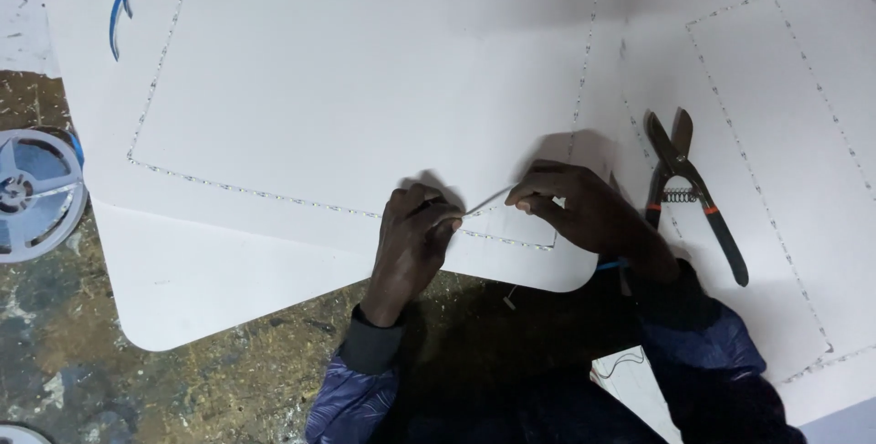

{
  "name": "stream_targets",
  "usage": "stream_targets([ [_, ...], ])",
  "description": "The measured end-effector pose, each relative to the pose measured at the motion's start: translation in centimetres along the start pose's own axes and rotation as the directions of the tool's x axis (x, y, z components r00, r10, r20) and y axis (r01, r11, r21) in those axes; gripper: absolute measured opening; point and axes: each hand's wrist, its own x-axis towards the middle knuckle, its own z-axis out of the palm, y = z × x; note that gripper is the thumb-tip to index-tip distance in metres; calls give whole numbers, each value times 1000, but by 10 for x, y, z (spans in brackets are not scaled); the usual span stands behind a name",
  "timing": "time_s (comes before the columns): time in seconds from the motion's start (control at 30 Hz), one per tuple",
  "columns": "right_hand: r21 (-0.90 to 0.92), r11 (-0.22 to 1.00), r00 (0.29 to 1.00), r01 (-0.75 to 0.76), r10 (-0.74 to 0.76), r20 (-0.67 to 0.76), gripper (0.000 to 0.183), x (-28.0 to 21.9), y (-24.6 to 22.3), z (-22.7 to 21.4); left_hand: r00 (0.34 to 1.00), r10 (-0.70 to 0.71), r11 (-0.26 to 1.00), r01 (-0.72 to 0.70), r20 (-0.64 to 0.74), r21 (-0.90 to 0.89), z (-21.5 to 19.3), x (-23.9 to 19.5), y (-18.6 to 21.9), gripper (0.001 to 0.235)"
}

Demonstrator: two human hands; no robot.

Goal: Applying adhesive LED strips to a sign board by peeling the backing and pressing the strip along a marked rectangular path using a small pressing tool.

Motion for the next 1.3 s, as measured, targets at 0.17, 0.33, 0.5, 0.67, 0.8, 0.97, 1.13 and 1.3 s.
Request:
stream_targets([
  [0.17, 36, 999, 997, 35, -37, 72, 23, 9, -9, -9, 1000, 3, 1000, -3, -4, -2, 6, -4, -8, 7],
  [0.33, 16, 995, 994, 102, -102, 47, 23, 22, 2, -12, 998, 30, 1000, -30, -54, -3, 7, -1, -6, 9],
  [0.5, -38, 986, 987, 161, -161, 8, 19, 45, 15, -9, 997, -1, 1000, 2, -74, 15, 7, 1, 0, 10],
  [0.67, 21, 994, 994, 106, -106, 30, 19, 62, 21, -4, 999, -16, 1000, 15, -45, -18, 1, 0, 0, 9],
  [0.8, 58, 993, 995, 98, -99, 11, 17, 76, 23, 3, 1000, -15, 998, 15, -12, -55, -2, 1, -3, 7],
  [0.97, 72, 988, 991, 136, -137, 6, 16, 83, 31, 6, 1000, 4, 1000, -5, -25, -31, -2, 0, -6, 9],
  [1.13, 123, 965, 967, 234, -244, 74, 16, 81, 39, -2, 1000, 12, 999, -11, 22, -36, -14, 3, -1, 14],
  [1.3, 317, 904, 901, 287, -367, 230, 23, 80, 35, -10, 1000, 7, 998, -6, 19, -57, -11, 2, -4, 16],
])
